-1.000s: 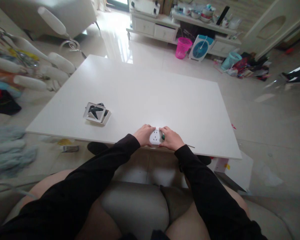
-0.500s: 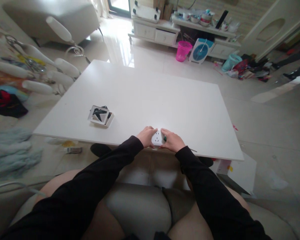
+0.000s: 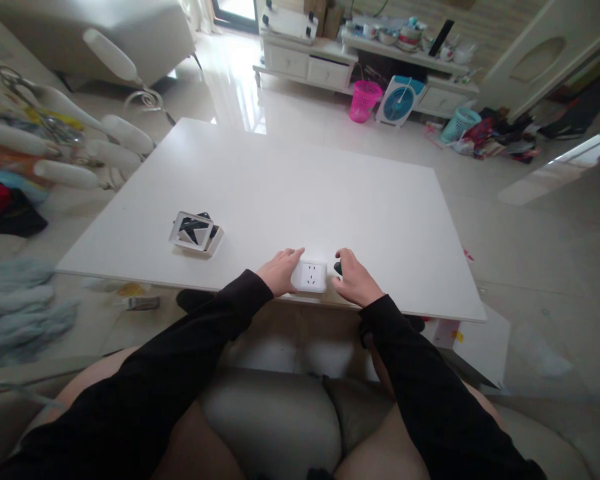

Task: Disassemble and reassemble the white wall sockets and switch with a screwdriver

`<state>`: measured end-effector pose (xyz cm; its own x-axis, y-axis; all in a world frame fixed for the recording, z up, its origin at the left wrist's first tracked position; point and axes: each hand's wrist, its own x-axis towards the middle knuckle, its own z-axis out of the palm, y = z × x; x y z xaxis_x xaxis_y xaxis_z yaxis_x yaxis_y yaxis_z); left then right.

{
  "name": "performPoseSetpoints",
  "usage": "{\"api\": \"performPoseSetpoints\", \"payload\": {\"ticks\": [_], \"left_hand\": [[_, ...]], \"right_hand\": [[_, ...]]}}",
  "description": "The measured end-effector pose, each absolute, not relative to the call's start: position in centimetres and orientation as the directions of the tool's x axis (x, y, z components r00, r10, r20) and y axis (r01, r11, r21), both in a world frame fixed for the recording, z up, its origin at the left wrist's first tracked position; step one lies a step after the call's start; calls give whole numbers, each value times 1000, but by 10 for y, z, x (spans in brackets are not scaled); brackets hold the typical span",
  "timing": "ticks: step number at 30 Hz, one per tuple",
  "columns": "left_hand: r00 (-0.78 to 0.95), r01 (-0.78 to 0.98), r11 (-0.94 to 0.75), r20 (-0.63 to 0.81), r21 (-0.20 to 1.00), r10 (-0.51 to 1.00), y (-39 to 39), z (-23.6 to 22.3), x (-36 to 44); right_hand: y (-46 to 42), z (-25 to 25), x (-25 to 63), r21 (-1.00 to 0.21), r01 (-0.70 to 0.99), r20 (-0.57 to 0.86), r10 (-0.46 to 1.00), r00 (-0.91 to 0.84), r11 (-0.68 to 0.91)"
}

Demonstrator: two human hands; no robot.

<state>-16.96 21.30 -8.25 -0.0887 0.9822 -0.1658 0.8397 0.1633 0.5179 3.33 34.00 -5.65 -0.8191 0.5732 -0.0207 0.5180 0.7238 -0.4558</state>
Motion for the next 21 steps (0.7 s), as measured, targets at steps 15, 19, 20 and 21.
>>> {"api": "performPoseSetpoints", "payload": {"ticks": [15, 19, 20, 21], "left_hand": [[-69, 37, 200, -197, 979, 978, 224, -42, -141], [34, -216, 292, -292, 932, 956, 223, -41, -123], [30, -211, 296, -297, 931, 954, 223, -42, -121], [10, -182, 295, -298, 938, 955, 223, -43, -121]], "right_hand": [[340, -20, 29, -991, 120, -114, 873, -474, -64], [329, -33, 18, -991, 92, -127, 886, -445, -96], [327, -35, 16, -991, 106, -117, 884, -452, -77], [326, -37, 15, -990, 132, -107, 875, -472, -50]]}}
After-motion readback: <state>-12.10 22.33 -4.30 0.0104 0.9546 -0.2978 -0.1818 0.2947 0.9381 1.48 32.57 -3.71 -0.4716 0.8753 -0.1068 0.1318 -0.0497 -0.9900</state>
